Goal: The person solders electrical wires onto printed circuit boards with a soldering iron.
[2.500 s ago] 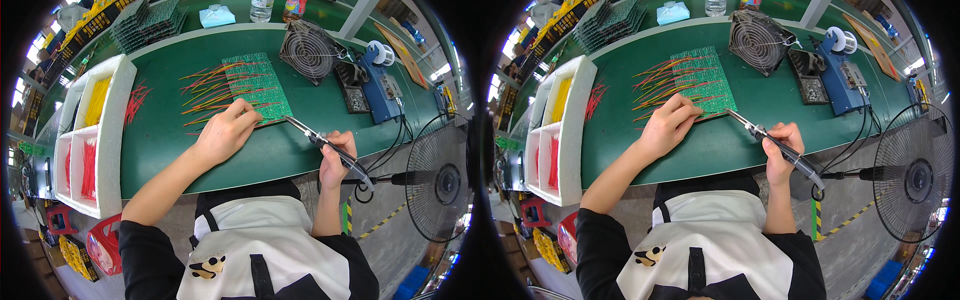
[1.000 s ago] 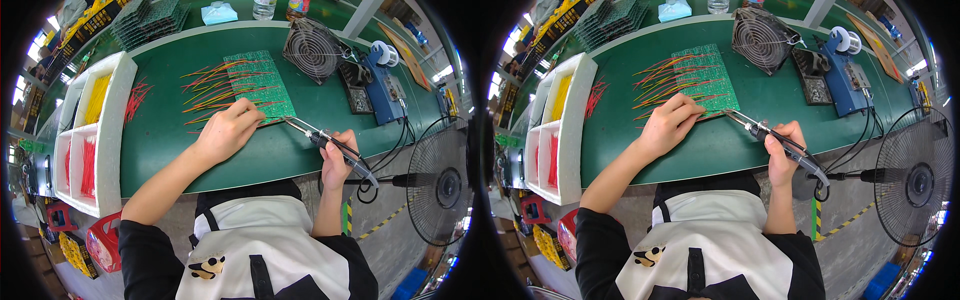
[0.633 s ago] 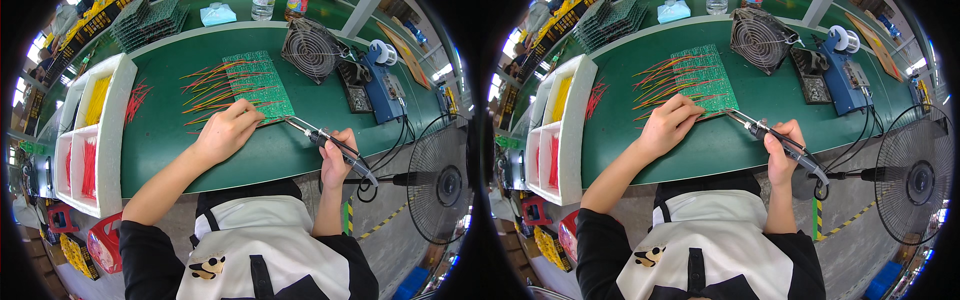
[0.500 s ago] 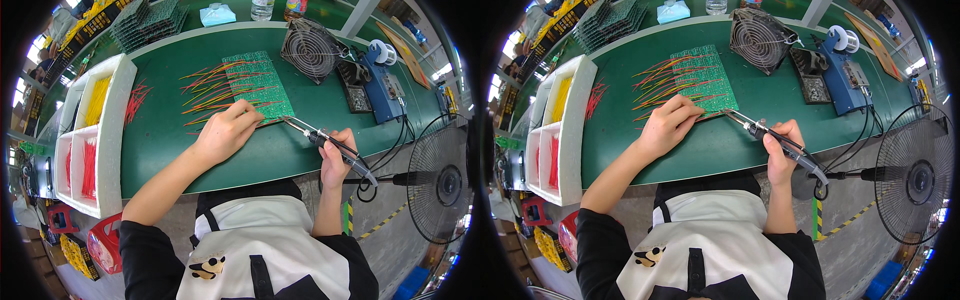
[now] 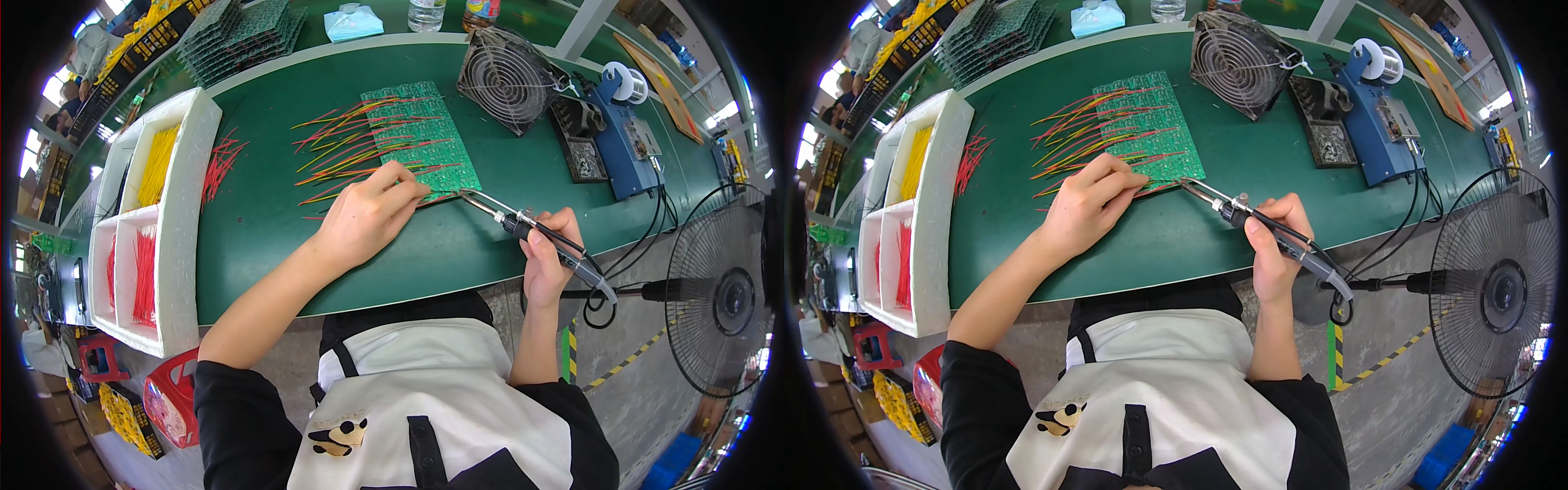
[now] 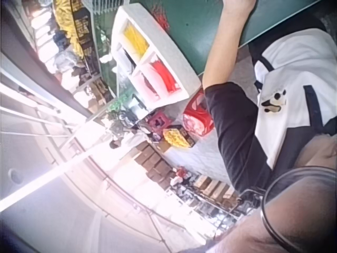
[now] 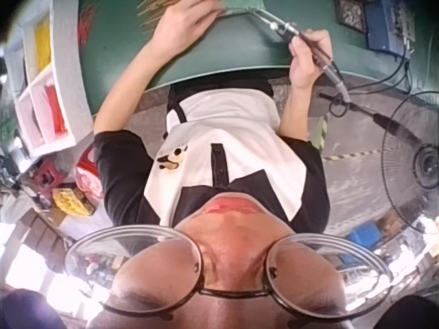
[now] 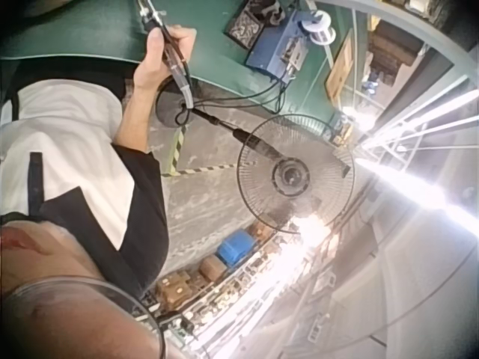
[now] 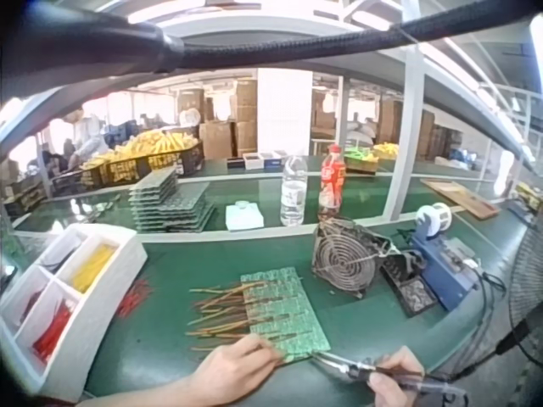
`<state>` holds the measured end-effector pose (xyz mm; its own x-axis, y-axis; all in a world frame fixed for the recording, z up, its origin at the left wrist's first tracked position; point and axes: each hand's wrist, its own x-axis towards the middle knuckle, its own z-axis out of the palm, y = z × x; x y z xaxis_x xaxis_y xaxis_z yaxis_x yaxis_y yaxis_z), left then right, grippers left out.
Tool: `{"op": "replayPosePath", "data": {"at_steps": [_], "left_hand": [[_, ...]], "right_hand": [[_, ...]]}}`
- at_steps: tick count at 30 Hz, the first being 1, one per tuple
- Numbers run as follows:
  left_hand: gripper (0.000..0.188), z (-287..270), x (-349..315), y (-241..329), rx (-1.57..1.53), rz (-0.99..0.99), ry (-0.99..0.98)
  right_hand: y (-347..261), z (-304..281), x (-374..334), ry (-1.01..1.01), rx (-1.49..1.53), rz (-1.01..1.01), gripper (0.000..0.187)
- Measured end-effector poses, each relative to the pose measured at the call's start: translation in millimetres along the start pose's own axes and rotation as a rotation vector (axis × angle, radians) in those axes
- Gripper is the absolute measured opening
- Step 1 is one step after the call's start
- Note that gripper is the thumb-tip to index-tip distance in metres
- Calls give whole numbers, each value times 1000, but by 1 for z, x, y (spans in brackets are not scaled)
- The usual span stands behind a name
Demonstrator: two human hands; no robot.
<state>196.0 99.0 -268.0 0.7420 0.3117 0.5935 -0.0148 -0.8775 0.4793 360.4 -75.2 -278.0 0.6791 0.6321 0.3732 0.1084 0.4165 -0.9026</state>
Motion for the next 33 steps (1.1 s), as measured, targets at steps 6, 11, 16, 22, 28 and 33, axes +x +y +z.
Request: {"op": "replayPosePath", "data": {"at_steps": [6,11,16,22,28,33], "left_hand": [[13,0,-1,0,-2,-10,0],[12,0,0,0,-6,0,4],[12,-1,-1,2,-5,-15,-3],[13,5,-1,-1,-24,-39,-17],[15,-3,1,3,22,-57,-53],[14,-12,-4,5,27,-53,-67]], "right_hand": [[-4,4,1,72,154,-10,17],[-4,4,1,92,138,-23,16],[-5,4,0,90,149,-18,15],[-2,-1,0,125,167,-19,13],[-2,1,3,171,167,-8,13],[1,-3,12,248,228,22,14]]}}
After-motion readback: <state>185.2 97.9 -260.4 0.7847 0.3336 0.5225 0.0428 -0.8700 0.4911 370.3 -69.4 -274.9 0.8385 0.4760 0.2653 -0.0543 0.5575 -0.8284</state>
